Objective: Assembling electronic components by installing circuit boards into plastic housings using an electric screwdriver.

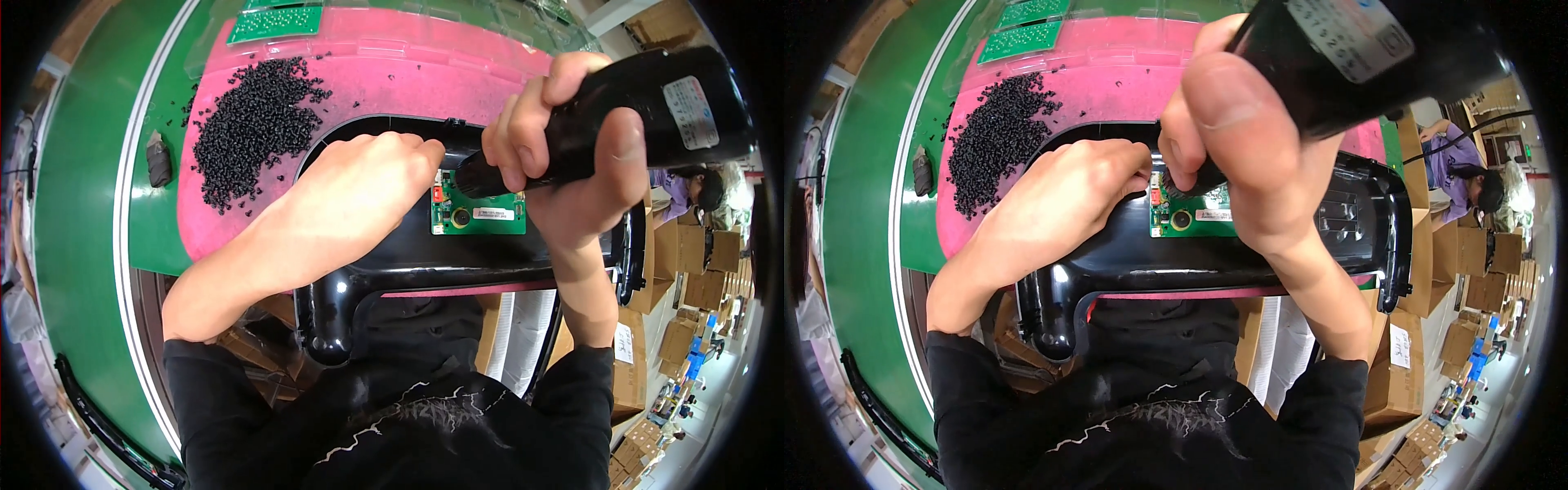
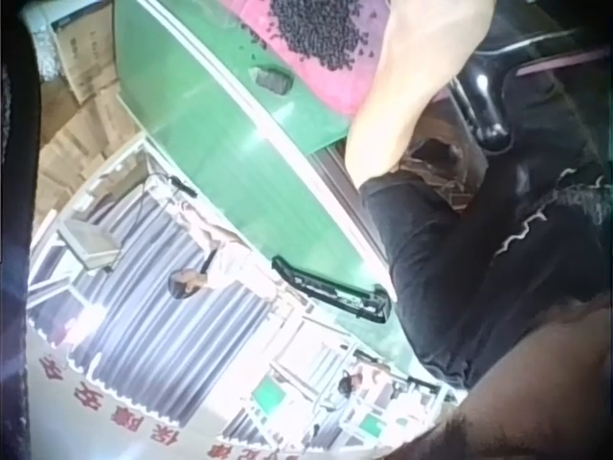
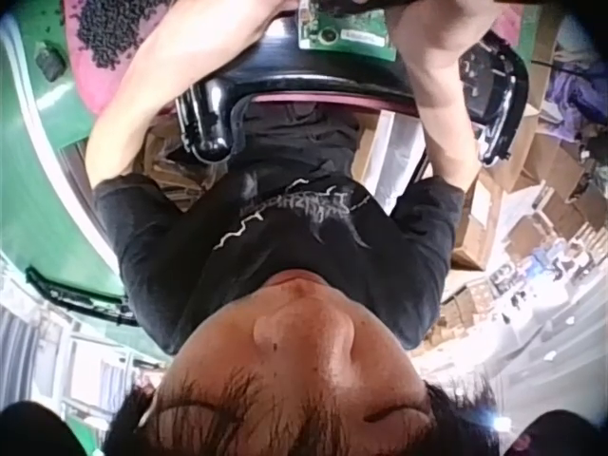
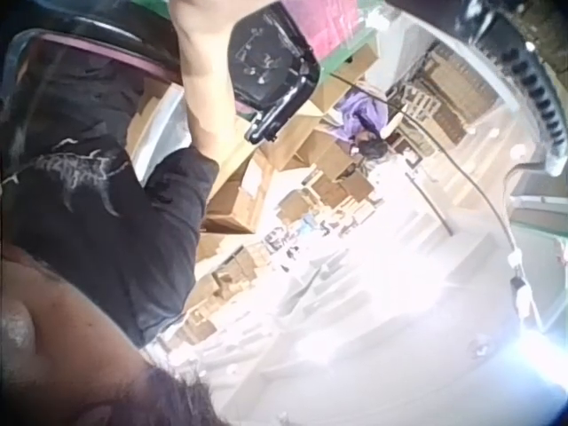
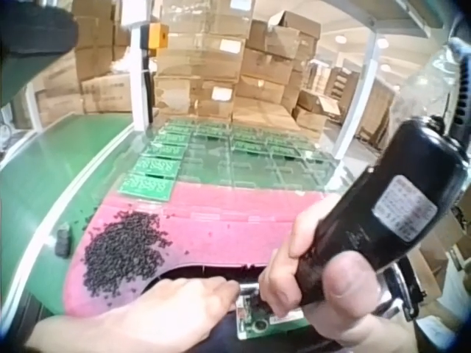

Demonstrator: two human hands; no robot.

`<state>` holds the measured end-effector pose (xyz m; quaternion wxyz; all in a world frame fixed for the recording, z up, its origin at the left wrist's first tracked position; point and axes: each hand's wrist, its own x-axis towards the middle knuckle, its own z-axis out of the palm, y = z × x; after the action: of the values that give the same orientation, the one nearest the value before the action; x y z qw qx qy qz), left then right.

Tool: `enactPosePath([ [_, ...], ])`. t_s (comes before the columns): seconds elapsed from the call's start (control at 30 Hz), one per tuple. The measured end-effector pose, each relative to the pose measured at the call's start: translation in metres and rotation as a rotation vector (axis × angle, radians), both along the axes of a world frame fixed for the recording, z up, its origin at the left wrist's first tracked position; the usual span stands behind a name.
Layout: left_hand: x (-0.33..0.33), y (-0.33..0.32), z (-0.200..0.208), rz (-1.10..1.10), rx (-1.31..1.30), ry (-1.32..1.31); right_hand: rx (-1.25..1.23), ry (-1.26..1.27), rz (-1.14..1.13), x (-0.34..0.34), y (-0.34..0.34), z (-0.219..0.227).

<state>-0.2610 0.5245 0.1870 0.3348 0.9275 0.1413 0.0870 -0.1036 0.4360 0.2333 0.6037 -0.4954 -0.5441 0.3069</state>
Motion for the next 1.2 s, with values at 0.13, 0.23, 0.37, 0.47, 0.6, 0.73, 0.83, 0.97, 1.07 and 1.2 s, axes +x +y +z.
enactPosePath([
  [0.13, 0.002, -0.001, -0.003, 0.017, 0.041, -0.01, -0.03, -0.055, -0.104, -0.008, 0.004, 0.0],
  [0.23, 0.002, -0.001, -0.002, 0.002, 0.006, 0.017, 0.004, -0.061, 0.039, -0.001, 0.004, -0.001],
  [0.37, 0.0, -0.001, -0.004, -0.029, -0.024, -0.075, 0.069, 0.013, -0.008, -0.004, -0.004, -0.005],
  [0.47, 0.002, -0.001, -0.001, -0.066, -0.018, -0.106, 0.144, 0.409, 0.003, -0.007, -0.016, -0.003],
  [0.6, 0.008, -0.001, -0.001, -0.146, -0.015, -0.304, 0.294, 0.44, 0.077, 0.002, -0.027, 0.013],
  [0.73, 0.008, -0.002, 0.002, -0.194, -0.022, -0.369, 0.323, 0.361, 0.19, 0.011, -0.037, 0.023],
  [0.83, 0.014, -0.002, 0.002, -0.239, -0.056, -0.402, 0.335, 0.281, 0.218, 0.014, -0.046, 0.031],
  [0.97, 0.011, -0.002, -0.001, -0.243, -0.084, -0.391, 0.267, 0.335, 0.153, 0.003, -0.046, 0.021],
  [1.07, 0.011, 0.0, -0.001, -0.216, -0.05, -0.39, 0.259, 0.299, 0.288, 0.008, -0.043, 0.007],
  [1.2, 0.012, 0.001, 0.002, -0.132, -0.036, -0.395, 0.1, 0.356, 0.02, -0.01, -0.049, 0.007],
])
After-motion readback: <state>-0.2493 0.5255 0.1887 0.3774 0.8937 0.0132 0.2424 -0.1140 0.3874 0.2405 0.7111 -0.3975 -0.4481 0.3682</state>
